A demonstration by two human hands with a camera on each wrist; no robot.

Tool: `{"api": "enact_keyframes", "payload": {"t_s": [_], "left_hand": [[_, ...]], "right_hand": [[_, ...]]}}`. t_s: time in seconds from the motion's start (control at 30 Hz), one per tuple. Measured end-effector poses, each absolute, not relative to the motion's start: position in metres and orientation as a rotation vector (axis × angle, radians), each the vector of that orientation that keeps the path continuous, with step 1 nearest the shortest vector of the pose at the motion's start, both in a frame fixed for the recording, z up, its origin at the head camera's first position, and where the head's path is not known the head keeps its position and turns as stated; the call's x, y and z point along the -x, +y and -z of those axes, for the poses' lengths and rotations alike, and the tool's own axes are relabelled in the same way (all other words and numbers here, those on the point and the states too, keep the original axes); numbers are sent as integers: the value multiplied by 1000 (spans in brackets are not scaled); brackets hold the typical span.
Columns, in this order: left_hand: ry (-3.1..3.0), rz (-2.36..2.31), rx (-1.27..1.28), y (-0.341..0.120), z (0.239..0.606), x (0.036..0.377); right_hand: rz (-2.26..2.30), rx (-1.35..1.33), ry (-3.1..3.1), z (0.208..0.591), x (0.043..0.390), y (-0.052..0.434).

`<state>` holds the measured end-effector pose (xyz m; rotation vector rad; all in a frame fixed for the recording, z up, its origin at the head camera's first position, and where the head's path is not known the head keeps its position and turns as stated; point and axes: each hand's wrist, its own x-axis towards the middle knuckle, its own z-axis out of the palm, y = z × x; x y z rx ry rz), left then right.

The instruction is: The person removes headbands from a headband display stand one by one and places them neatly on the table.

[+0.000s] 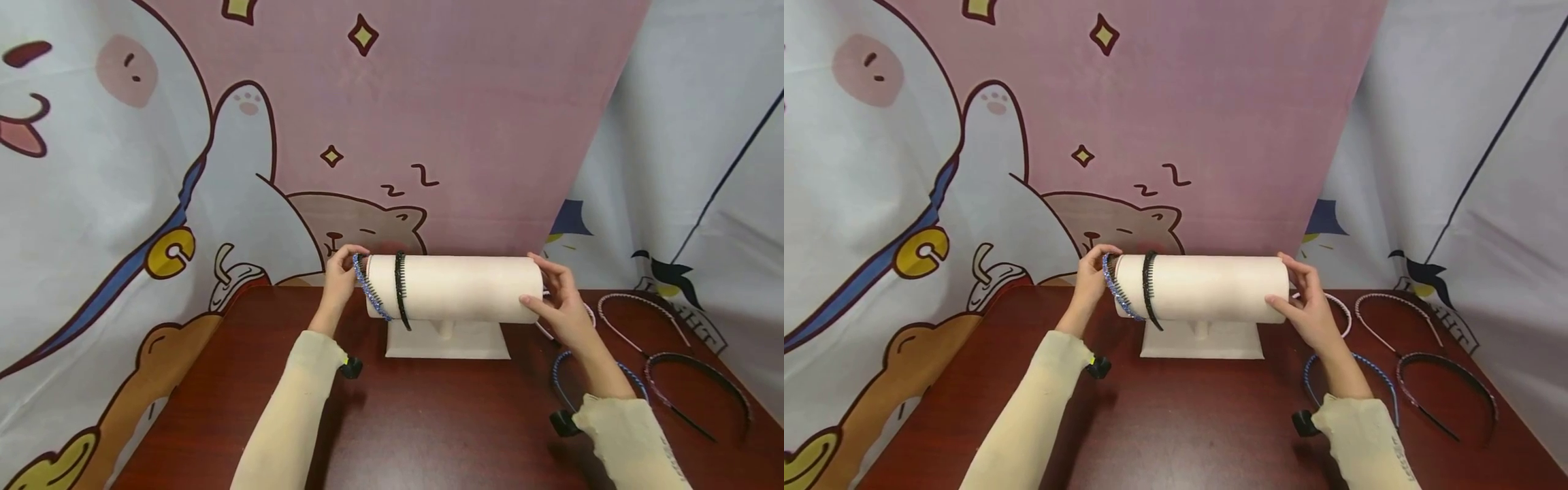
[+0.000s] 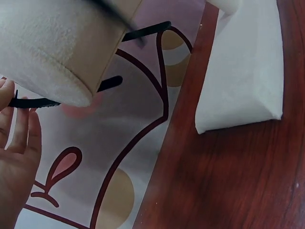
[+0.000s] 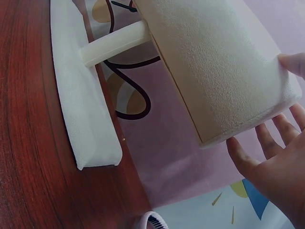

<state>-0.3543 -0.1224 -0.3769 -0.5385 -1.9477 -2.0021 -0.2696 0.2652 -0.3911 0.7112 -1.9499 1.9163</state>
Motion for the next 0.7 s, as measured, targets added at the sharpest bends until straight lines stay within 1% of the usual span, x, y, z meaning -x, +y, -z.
{"api": "enact_keyframes", "payload": {"t_s": [0.17, 0.47, 0.7], "left_hand": [[-1966, 1910, 503, -127, 371, 345], [-2028, 1821, 413, -144, 371, 341], [-2138, 1668, 360, -170, 395, 355]], "right_hand": [[-1915, -714, -1951, 390, 271, 264], [-1906, -705, -1969, 388, 270, 263], [-1909, -689, -1977, 388, 268, 263]]}}
